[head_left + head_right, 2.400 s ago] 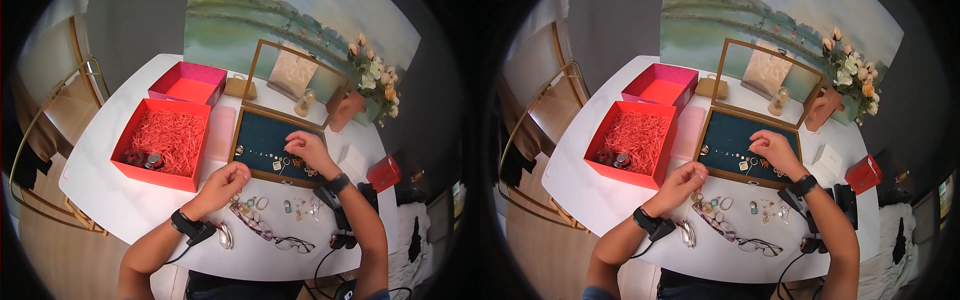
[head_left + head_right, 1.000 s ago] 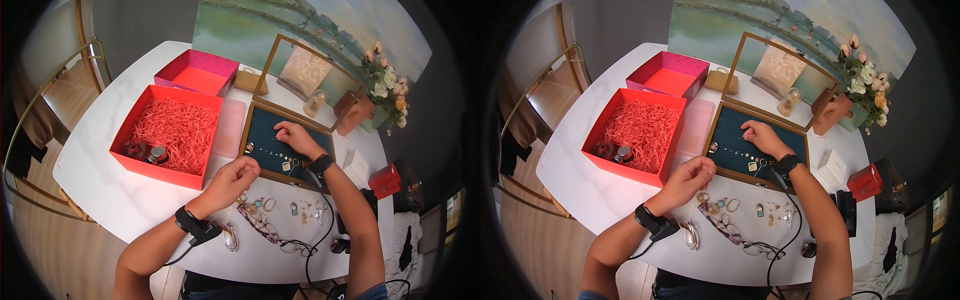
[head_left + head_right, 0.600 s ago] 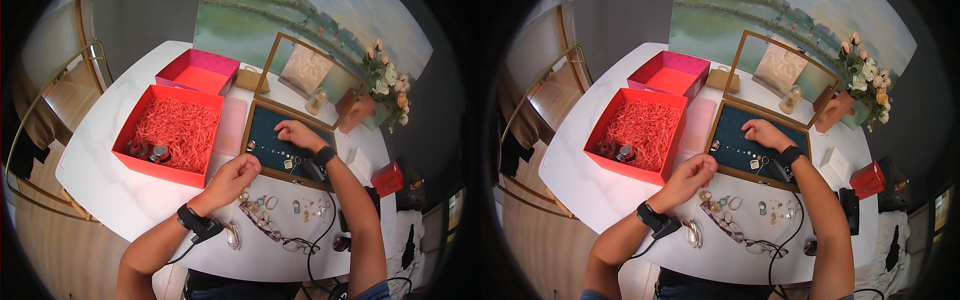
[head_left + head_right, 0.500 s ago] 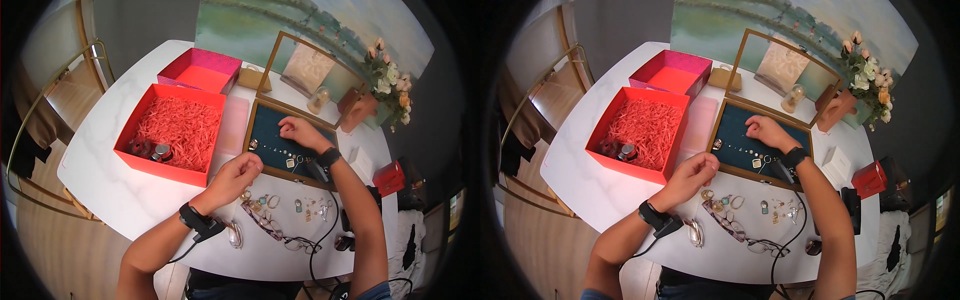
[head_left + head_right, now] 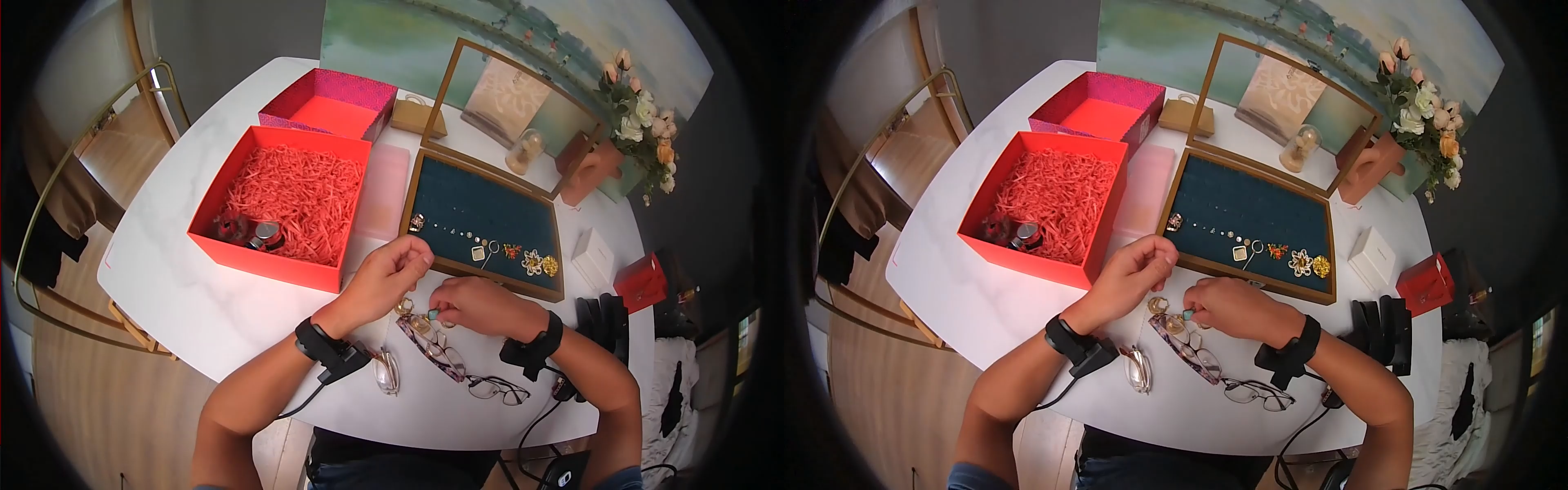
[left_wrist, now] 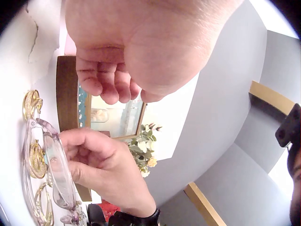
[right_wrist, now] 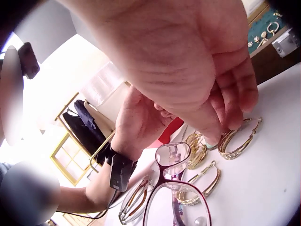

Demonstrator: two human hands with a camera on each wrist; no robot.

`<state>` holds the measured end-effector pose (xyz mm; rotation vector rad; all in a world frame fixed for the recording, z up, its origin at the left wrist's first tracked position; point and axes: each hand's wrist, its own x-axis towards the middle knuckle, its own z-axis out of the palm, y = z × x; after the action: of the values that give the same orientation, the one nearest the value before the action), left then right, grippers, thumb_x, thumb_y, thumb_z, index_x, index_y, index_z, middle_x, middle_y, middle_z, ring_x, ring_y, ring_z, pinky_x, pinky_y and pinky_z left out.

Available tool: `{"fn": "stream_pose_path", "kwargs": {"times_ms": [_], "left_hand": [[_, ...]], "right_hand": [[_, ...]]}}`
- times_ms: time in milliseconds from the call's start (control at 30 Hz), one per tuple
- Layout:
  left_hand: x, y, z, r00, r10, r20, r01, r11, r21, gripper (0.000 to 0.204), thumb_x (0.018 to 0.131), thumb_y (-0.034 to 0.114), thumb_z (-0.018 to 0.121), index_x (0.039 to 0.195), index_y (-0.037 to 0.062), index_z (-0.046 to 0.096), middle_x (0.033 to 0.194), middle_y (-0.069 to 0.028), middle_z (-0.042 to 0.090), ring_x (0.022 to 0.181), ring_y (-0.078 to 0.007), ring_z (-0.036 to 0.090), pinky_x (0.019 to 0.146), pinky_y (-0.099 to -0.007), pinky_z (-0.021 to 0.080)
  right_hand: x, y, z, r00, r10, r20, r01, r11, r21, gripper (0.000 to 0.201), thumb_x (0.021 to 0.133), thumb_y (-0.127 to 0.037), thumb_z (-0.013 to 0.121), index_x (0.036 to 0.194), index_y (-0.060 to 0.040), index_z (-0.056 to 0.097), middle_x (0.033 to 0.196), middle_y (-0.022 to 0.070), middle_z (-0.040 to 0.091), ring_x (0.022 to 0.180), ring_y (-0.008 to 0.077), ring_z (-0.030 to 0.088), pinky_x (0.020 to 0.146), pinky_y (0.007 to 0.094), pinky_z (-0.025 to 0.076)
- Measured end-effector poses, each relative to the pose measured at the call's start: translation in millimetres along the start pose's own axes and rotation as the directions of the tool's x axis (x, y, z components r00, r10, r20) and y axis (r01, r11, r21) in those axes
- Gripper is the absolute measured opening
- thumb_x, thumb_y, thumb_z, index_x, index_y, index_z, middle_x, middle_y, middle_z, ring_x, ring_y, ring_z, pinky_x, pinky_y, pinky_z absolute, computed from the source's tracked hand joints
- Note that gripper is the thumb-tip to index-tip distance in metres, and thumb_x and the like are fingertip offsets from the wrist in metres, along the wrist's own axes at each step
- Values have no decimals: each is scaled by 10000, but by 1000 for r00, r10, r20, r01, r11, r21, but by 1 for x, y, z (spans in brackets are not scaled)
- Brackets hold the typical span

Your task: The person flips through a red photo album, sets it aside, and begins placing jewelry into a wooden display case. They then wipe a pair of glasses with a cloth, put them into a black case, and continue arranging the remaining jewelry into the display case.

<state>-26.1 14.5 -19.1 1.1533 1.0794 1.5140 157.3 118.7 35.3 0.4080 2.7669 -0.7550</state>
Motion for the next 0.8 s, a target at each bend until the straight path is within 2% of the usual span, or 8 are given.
{"fn": "stream_pose_path", "kwargs": {"times_ms": [100,267,400,467,600,700,767,800], "left_hand": [[-1,2,0,1000,-16,0,16,1000,-1,167,1032,205,564,1040,39,583,844,42,563,700,-31,506,615,-202,439],[-1,1,0,1000,-13,4,13,1000,-19,171,1031,207,567,1046,37,585,845,40,570,697,-31,507,614,-202,439],[0,1,1,1000,-30,0,30,1000,8,181,1030,210,568,1060,33,589,847,37,579,693,-33,511,612,-204,440],[0,0,0,1000,-29,2,29,999,14,184,1030,212,569,1064,32,589,848,37,580,693,-33,512,613,-205,441],[-1,3,1,999,-50,10,50,998,40,137,1040,179,549,1067,48,577,823,32,530,704,-48,502,638,-213,441],[-1,3,1,999,-46,11,46,998,40,136,1040,179,548,1067,49,579,827,32,533,705,-47,504,638,-214,441],[-1,3,1,999,-44,10,44,998,40,136,1040,178,548,1068,49,580,830,32,534,705,-48,505,637,-215,441],[-1,3,1,999,-42,10,41,998,40,136,1040,178,548,1068,49,581,833,32,535,705,-48,506,637,-216,441]], "right_hand": [[0,2,-3,1000,-12,-26,13,999,32,146,887,-120,647,998,-27,670,948,139,665,882,323,659,794,406,516],[-2,9,-18,994,27,-109,-4,979,205,120,908,-113,630,963,-13,664,941,143,664,850,320,661,769,381,526],[-4,9,-14,992,27,-123,-5,984,177,115,913,-109,627,964,-13,662,933,140,670,845,300,666,763,374,525],[-3,2,-6,993,13,-115,-6,998,67,113,905,-91,631,982,-18,669,925,134,677,831,272,670,752,359,525],[2,4,3,996,20,-84,-14,997,78,138,892,-81,641,1015,-27,674,933,132,683,826,259,673,743,349,525],[1,7,-1,997,18,-69,-6,987,162,151,899,-83,646,1036,-23,671,943,124,694,832,242,681,741,343,530],[-1,7,-9,993,96,-68,-69,946,317,136,917,-76,644,1035,-15,672,932,80,703,830,174,678,729,313,533],[-1,13,-13,993,97,-67,-71,946,316,136,917,-76,644,1035,-15,672,932,80,703,830,174,678,729,313,533]]}}
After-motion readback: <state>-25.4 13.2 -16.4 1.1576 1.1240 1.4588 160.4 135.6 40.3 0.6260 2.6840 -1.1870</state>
